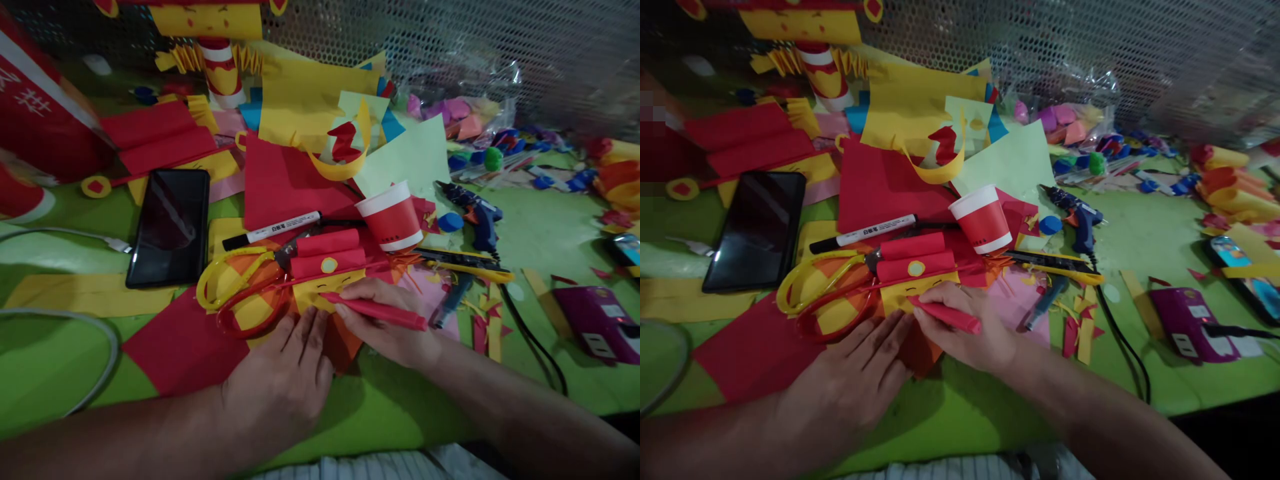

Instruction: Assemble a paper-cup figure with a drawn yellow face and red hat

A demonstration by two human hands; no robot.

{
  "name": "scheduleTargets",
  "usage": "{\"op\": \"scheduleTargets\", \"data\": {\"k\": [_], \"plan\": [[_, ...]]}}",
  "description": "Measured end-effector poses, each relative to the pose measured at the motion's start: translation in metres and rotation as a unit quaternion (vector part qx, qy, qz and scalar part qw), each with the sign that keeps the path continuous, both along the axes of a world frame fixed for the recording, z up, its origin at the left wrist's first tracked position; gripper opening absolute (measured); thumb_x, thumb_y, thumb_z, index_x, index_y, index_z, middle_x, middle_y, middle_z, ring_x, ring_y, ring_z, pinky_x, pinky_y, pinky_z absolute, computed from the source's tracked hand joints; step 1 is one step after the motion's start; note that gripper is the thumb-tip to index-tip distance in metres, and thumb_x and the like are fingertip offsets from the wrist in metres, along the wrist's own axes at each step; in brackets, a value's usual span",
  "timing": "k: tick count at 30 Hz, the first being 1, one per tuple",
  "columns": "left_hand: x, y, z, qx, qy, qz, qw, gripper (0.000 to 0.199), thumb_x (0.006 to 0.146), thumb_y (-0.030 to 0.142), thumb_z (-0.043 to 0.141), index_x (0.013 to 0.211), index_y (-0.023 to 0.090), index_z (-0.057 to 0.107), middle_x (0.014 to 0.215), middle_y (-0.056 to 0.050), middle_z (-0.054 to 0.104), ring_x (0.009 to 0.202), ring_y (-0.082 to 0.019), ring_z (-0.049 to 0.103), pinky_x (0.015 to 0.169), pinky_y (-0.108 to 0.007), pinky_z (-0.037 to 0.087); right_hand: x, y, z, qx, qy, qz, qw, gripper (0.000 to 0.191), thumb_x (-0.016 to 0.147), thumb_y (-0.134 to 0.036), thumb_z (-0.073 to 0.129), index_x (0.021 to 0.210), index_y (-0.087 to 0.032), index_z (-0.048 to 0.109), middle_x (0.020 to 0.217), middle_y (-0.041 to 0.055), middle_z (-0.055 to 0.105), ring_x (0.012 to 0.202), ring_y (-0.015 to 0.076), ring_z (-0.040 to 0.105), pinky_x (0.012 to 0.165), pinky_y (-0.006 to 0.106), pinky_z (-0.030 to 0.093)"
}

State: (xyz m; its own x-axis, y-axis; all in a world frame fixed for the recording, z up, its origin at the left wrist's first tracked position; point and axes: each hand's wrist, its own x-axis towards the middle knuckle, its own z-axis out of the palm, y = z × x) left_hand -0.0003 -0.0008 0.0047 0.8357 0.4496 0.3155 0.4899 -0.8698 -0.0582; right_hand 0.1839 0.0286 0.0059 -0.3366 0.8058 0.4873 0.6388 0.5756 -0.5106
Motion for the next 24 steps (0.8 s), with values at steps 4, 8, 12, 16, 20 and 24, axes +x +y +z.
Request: {"op": "scheduleTargets", "data": {"k": [4, 8, 12, 16, 20, 24], "plan": [[-0.0003, 0.0009, -0.0002, 0.000, -0.006, 0.003, 1.000, 0.025, 0.082, 0.015, 0.038, 0.078, 0.011, 0.062, 0.103, -0.018, 0.069, 0.095, -0.028, 0.066, 0.084, -0.042, 0.042, 0.0001, -0.0004, 0.0000, -0.008, 0.001, 0.008, 1.000, 0.003, 0.083, -0.023, 0.053, 0.082, -0.020, 0.053, 0.065, 0.0003, 0.068, 0.054, 0.0102, 0.065, 0.050, 0.018, 0.053], [-0.0008, 0.0019, -0.0005, 0.000, -0.003, 0.001, 1.000, 0.024, 0.083, 0.015, 0.038, 0.078, 0.011, 0.062, 0.105, -0.018, 0.069, 0.095, -0.027, 0.065, 0.085, -0.041, 0.042, 0.0007, -0.0010, -0.0005, -0.008, 0.002, 0.013, 1.000, 0.003, 0.082, -0.022, 0.054, 0.082, -0.020, 0.052, 0.063, 0.0004, 0.067, 0.053, 0.0105, 0.065, 0.050, 0.018, 0.053], [0.0000, 0.0017, 0.0005, 0.001, -0.005, 0.005, 1.000, 0.026, 0.083, 0.015, 0.037, 0.079, 0.011, 0.062, 0.105, -0.018, 0.068, 0.095, -0.027, 0.065, 0.085, -0.041, 0.042, 0.0008, -0.0013, -0.0008, -0.011, 0.004, 0.004, 1.000, 0.003, 0.082, -0.022, 0.054, 0.081, -0.020, 0.053, 0.066, 0.0015, 0.068, 0.055, 0.0109, 0.065, 0.052, 0.019, 0.053], [0.0002, 0.0009, 0.0018, -0.003, 0.001, 0.003, 1.000, 0.026, 0.084, 0.015, 0.037, 0.081, 0.011, 0.063, 0.106, -0.018, 0.068, 0.096, -0.027, 0.065, 0.085, -0.041, 0.041, 0.0005, -0.0012, -0.0005, -0.019, -0.002, -0.001, 1.000, 0.002, 0.082, -0.022, 0.055, 0.082, -0.021, 0.053, 0.067, 0.0005, 0.069, 0.056, 0.0111, 0.066, 0.051, 0.019, 0.054], [-0.0010, 0.0011, 0.0014, -0.002, 0.006, 0.005, 1.000, 0.025, 0.083, 0.015, 0.038, 0.082, 0.011, 0.063, 0.106, -0.018, 0.068, 0.097, -0.027, 0.064, 0.085, -0.041, 0.041, -0.0001, -0.0008, -0.0002, -0.020, 0.003, 0.002, 1.000, 0.002, 0.082, -0.023, 0.055, 0.082, -0.022, 0.054, 0.067, -0.0003, 0.069, 0.056, 0.0117, 0.066, 0.050, 0.021, 0.054], [-0.0021, 0.0012, -0.0005, -0.007, 0.003, 0.006, 1.000, 0.024, 0.083, 0.016, 0.039, 0.079, 0.011, 0.062, 0.107, -0.019, 0.067, 0.098, -0.027, 0.064, 0.085, -0.041, 0.042, -0.0003, -0.0008, 0.0001, -0.020, 0.007, 0.013, 1.000, 0.002, 0.082, -0.022, 0.055, 0.083, -0.023, 0.053, 0.067, -0.0012, 0.069, 0.056, 0.0115, 0.066, 0.050, 0.021, 0.054]]}}
